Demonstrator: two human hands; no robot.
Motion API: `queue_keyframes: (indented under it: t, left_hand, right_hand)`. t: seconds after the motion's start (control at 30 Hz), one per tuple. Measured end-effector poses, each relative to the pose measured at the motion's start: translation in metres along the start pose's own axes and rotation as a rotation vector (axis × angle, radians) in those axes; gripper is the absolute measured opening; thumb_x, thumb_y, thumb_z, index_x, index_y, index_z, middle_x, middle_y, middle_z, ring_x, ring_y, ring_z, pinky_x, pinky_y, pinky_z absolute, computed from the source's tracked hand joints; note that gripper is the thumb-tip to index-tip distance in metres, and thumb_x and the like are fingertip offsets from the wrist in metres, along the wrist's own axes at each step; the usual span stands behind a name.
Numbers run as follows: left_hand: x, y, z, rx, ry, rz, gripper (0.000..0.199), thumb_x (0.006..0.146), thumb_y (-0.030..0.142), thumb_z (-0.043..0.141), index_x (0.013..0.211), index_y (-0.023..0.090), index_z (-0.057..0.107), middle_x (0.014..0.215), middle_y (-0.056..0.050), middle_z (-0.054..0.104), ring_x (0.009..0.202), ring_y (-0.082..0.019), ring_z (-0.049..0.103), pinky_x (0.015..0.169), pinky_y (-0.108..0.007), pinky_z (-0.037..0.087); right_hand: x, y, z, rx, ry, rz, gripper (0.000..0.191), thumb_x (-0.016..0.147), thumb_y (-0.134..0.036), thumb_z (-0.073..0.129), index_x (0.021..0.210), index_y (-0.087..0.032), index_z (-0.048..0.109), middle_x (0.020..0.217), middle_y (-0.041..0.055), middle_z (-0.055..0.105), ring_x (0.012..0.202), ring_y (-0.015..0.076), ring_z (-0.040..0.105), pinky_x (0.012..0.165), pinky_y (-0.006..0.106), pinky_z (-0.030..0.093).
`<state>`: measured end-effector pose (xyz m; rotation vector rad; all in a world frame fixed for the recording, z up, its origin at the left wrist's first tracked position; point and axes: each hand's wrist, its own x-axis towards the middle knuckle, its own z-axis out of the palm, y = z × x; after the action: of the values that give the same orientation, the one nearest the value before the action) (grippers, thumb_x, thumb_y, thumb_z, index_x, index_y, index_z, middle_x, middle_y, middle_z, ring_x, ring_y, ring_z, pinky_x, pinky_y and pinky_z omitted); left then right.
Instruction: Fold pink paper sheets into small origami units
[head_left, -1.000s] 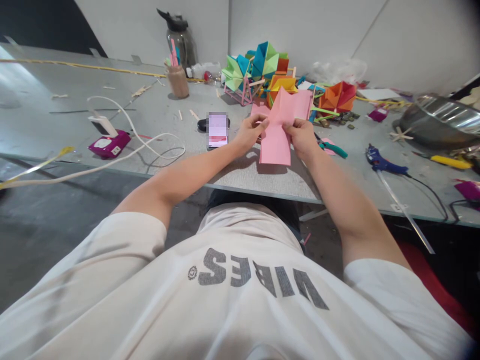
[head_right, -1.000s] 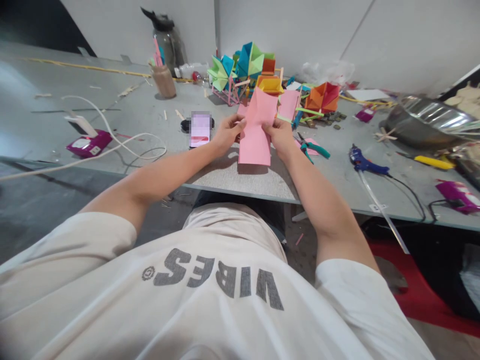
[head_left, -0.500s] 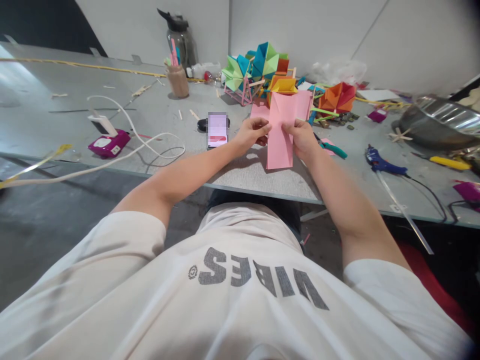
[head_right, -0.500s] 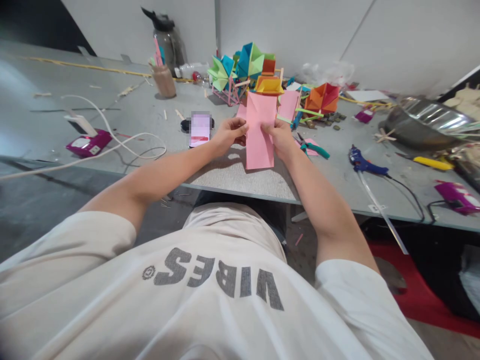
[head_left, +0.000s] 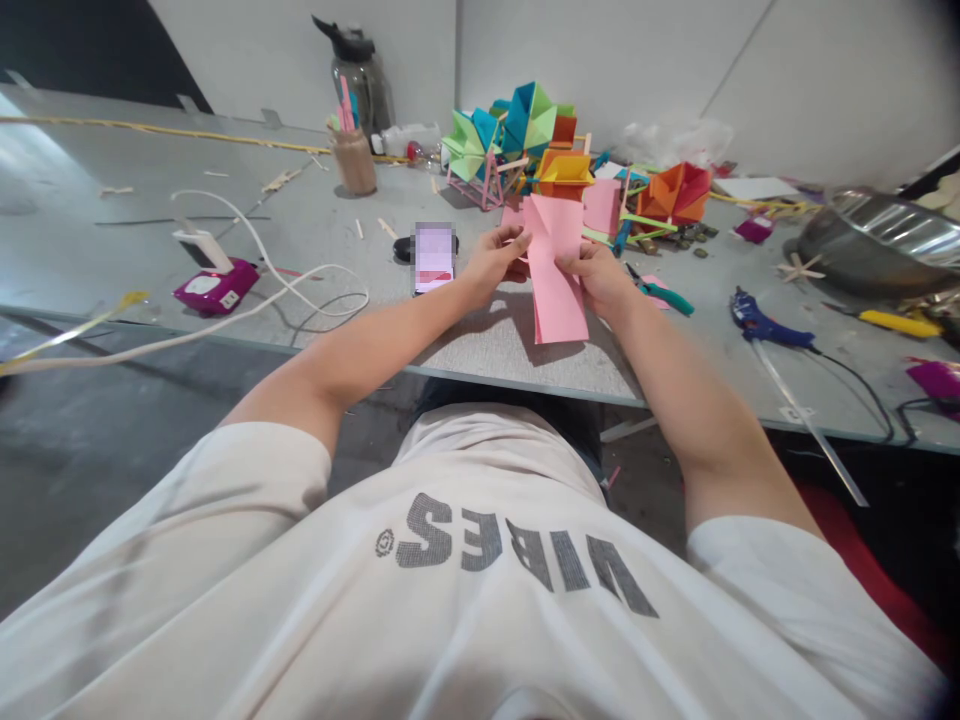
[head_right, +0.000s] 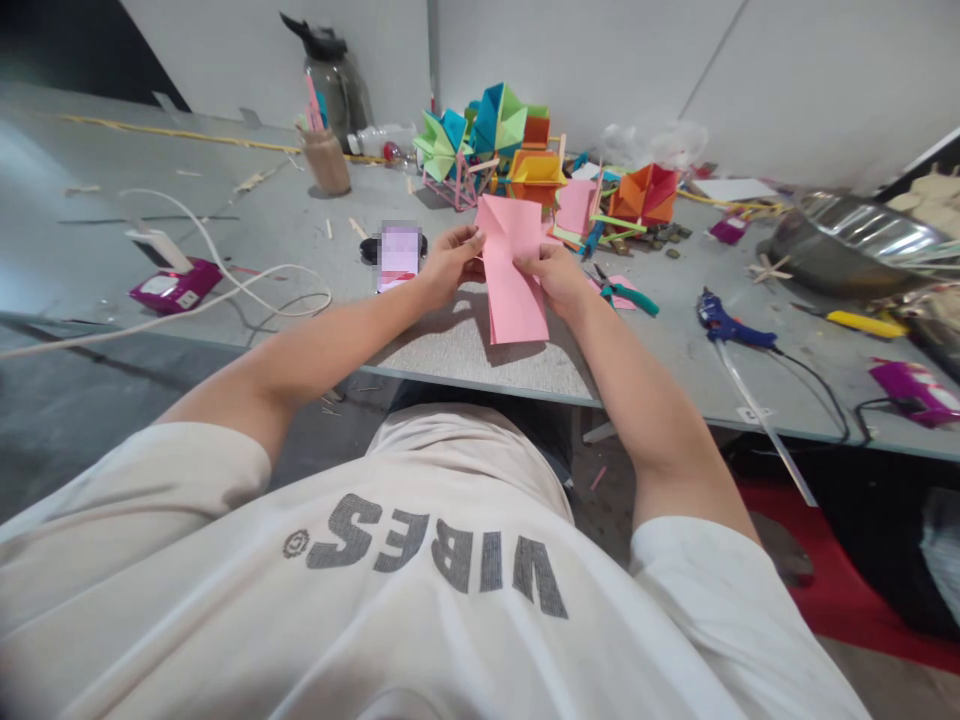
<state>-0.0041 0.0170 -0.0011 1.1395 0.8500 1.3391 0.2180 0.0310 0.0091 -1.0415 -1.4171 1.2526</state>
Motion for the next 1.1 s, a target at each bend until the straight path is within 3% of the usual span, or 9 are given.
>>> queue_keyframes:
  t: [0.17, 0.27, 0.33, 0.47, 0.63, 0.8, 0.97, 1.1]
  left_hand:
    - [0.007, -0.005, -0.005, -0.04, 0.008, 0.063, 0.038, 0.117, 0.057, 0.103, 0.128, 0.03, 0.079, 0.099, -0.001, 0.078, 0.077, -0.018, 0.081, 0.074, -0.03, 0.06]
    - [0.011, -0.006, -0.007, -0.054, 0.052, 0.096, 0.049, 0.114, 0.062, 0.107, 0.139, 0.03, 0.08, 0.099, -0.002, 0.074, 0.085, -0.021, 0.084, 0.078, -0.031, 0.06]
    - [0.013, -0.007, -0.007, -0.042, 0.083, 0.107, 0.056, 0.111, 0.067, 0.109, 0.14, 0.029, 0.081, 0.1, -0.002, 0.073, 0.092, -0.023, 0.086, 0.08, -0.032, 0.06]
    - [0.015, -0.008, -0.009, -0.044, 0.059, 0.137, 0.044, 0.118, 0.065, 0.101, 0.131, 0.027, 0.083, 0.098, -0.002, 0.071, 0.09, -0.02, 0.079, 0.079, -0.032, 0.06]
    - [0.008, -0.003, -0.01, 0.006, 0.014, 0.123, 0.05, 0.127, 0.083, 0.079, 0.142, 0.035, 0.086, 0.09, -0.005, 0.072, 0.121, -0.028, 0.081, 0.104, -0.042, 0.066]
    - [0.005, 0.001, -0.008, -0.043, 0.028, 0.141, 0.05, 0.112, 0.069, 0.107, 0.138, 0.031, 0.087, 0.101, -0.003, 0.074, 0.094, -0.023, 0.081, 0.08, -0.036, 0.062]
    - [0.011, -0.003, -0.009, 0.002, 0.082, 0.128, 0.046, 0.112, 0.071, 0.104, 0.134, 0.035, 0.087, 0.096, -0.002, 0.077, 0.087, -0.021, 0.08, 0.076, -0.033, 0.066]
    - [0.019, -0.009, -0.013, -0.019, 0.077, 0.148, 0.045, 0.113, 0.072, 0.104, 0.132, 0.034, 0.088, 0.094, 0.0, 0.078, 0.082, -0.019, 0.079, 0.075, -0.032, 0.066]
  right_hand:
    - [-0.001, -0.004, 0.0, -0.042, -0.005, 0.058, 0.04, 0.08, -0.037, 0.122, 0.095, -0.027, 0.086, 0.096, 0.0063, 0.094, 0.101, 0.0347, 0.093, 0.104, 0.054, 0.083]
    - [0.001, -0.003, -0.003, -0.082, 0.01, 0.09, 0.04, 0.083, -0.034, 0.121, 0.092, -0.025, 0.083, 0.085, 0.0057, 0.088, 0.093, 0.034, 0.092, 0.098, 0.053, 0.083]
    - [0.002, -0.003, -0.006, -0.083, -0.004, 0.097, 0.038, 0.085, -0.033, 0.12, 0.093, -0.025, 0.084, 0.083, 0.006, 0.086, 0.092, 0.0346, 0.091, 0.095, 0.053, 0.082]
    - [0.005, -0.002, -0.012, -0.084, -0.037, 0.093, 0.037, 0.081, -0.034, 0.121, 0.093, -0.027, 0.086, 0.082, 0.0063, 0.087, 0.089, 0.0361, 0.09, 0.088, 0.052, 0.082]
    - [0.008, 0.0, -0.016, -0.149, -0.064, 0.119, 0.031, 0.084, -0.032, 0.118, 0.086, -0.027, 0.088, 0.079, 0.0047, 0.086, 0.078, 0.0303, 0.084, 0.084, 0.048, 0.081]
    - [0.001, 0.003, -0.008, -0.037, -0.053, 0.125, 0.02, 0.091, -0.027, 0.111, 0.094, -0.025, 0.091, 0.089, 0.0065, 0.091, 0.089, 0.0311, 0.09, 0.106, 0.053, 0.082]
    - [0.001, 0.0, -0.01, -0.037, -0.067, 0.131, 0.008, 0.098, -0.023, 0.102, 0.103, -0.024, 0.095, 0.094, 0.0079, 0.093, 0.096, 0.0319, 0.092, 0.108, 0.051, 0.08]
    - [0.003, -0.006, -0.014, -0.044, -0.086, 0.14, 0.014, 0.097, -0.025, 0.108, 0.101, -0.021, 0.095, 0.096, 0.0089, 0.093, 0.092, 0.0317, 0.091, 0.105, 0.05, 0.078]
